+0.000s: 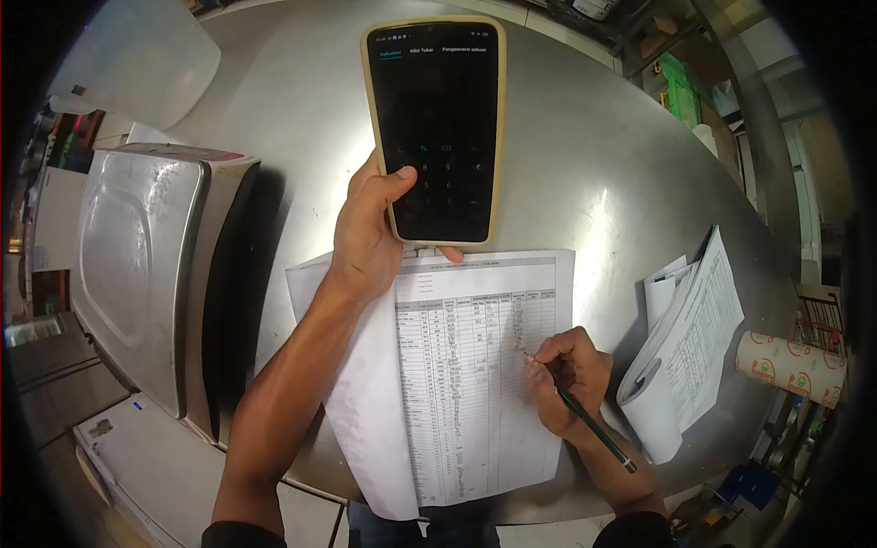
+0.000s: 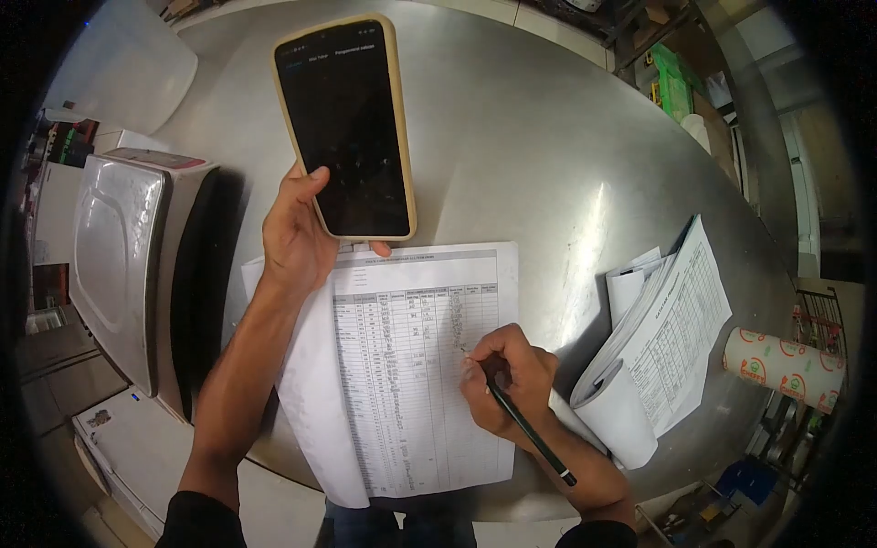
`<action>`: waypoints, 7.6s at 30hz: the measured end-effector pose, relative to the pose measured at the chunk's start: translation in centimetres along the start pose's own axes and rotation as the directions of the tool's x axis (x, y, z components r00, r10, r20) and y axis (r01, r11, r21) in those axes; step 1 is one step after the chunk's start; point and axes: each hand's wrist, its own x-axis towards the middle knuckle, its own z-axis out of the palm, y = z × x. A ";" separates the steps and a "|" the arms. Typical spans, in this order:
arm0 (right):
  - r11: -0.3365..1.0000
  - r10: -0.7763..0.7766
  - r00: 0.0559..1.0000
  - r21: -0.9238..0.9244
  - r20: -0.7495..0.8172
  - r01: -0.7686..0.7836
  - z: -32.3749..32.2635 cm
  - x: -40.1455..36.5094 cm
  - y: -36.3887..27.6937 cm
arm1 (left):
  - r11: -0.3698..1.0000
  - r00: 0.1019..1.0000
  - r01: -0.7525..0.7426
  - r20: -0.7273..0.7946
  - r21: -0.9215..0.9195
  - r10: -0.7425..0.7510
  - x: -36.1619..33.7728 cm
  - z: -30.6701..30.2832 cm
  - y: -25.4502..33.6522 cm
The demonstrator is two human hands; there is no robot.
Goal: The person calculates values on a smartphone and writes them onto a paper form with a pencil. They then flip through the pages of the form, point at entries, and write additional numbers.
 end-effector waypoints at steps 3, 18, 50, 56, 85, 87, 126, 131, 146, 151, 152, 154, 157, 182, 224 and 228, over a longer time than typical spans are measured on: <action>0.999 -0.010 1.000 -0.030 0.012 0.010 -0.1 0.2 -0.3 | 1.000 1.000 -0.002 0.025 0.024 0.001 0.1 -0.2 0.2; 1.000 -0.003 1.000 -0.018 0.031 0.004 -0.2 0.1 -0.2 | 0.975 0.998 0.068 -0.028 0.211 -0.064 0.3 -0.4 0.1; 0.999 -0.034 0.999 -0.018 0.038 0.035 -0.2 0.1 0.1 | 0.995 0.997 0.064 -0.036 0.077 -0.062 0.2 -0.1 0.3; 0.999 -0.029 0.998 -0.043 0.047 0.031 -0.3 0.3 -0.6 | 0.996 0.996 0.080 -0.027 0.044 -0.079 0.2 -0.1 0.4; 1.000 -0.022 0.997 -0.019 0.079 0.023 -0.6 0.3 -0.6 | 0.983 0.998 0.053 -0.039 0.178 -0.047 0.3 -0.3 0.1; 0.999 -0.011 0.997 -0.039 0.082 0.014 -0.7 0.4 -1.1 | 0.983 0.998 0.049 -0.039 0.179 -0.043 0.3 -0.2 0.1; 0.950 -0.249 0.960 -0.159 0.126 0.267 0.3 1.3 -0.7 | 0.877 1.000 -0.005 -0.015 0.480 0.014 -0.9 -4.5 0.2; 0.956 -0.239 0.960 -0.136 0.150 0.259 0.0 1.3 -0.7 | 0.887 0.941 -0.004 0.301 0.462 -0.152 -0.2 -6.2 1.1; 0.944 -0.253 0.947 -0.165 0.196 0.286 -0.4 0.9 -0.3 | 0.894 0.976 0.035 0.178 0.446 -0.127 -0.7 -6.7 1.2; 0.951 -0.236 0.961 -0.169 0.145 0.260 0.1 0.9 -0.5 | 0.901 0.991 0.066 0.079 0.428 -0.110 -1.1 -5.8 1.1; 0.958 -0.239 0.964 -0.134 0.115 0.253 0.2 0.9 -0.4 | 0.897 0.984 0.070 0.117 0.436 -0.134 -1.0 -6.1 1.2; 0.957 -0.246 0.964 -0.130 0.102 0.258 0.0 0.8 -0.4 | 0.889 0.962 0.065 0.209 0.453 -0.177 -0.7 -6.7 1.4; 0.955 -0.249 0.963 -0.138 0.107 0.263 -0.2 0.8 -0.3 | 0.890 0.955 0.057 0.234 0.452 -0.181 -0.6 -7.1 1.4; 0.936 -0.232 0.956 -0.226 0.179 0.270 -1.0 0.7 -0.6 | 0.937 0.981 0.020 0.175 0.348 -0.086 -0.7 -6.5 0.9; 0.988 0.065 0.998 0.143 -0.003 -0.064 -0.3 -1.0 -0.9 | 0.996 0.972 -0.085 0.222 0.018 0.079 1.1 -2.3 -0.3; 0.998 -0.055 0.997 0.040 -0.051 0.057 0.3 -0.1 -1.4 | 0.991 0.974 -0.065 0.225 0.115 0.038 1.1 -1.3 0.7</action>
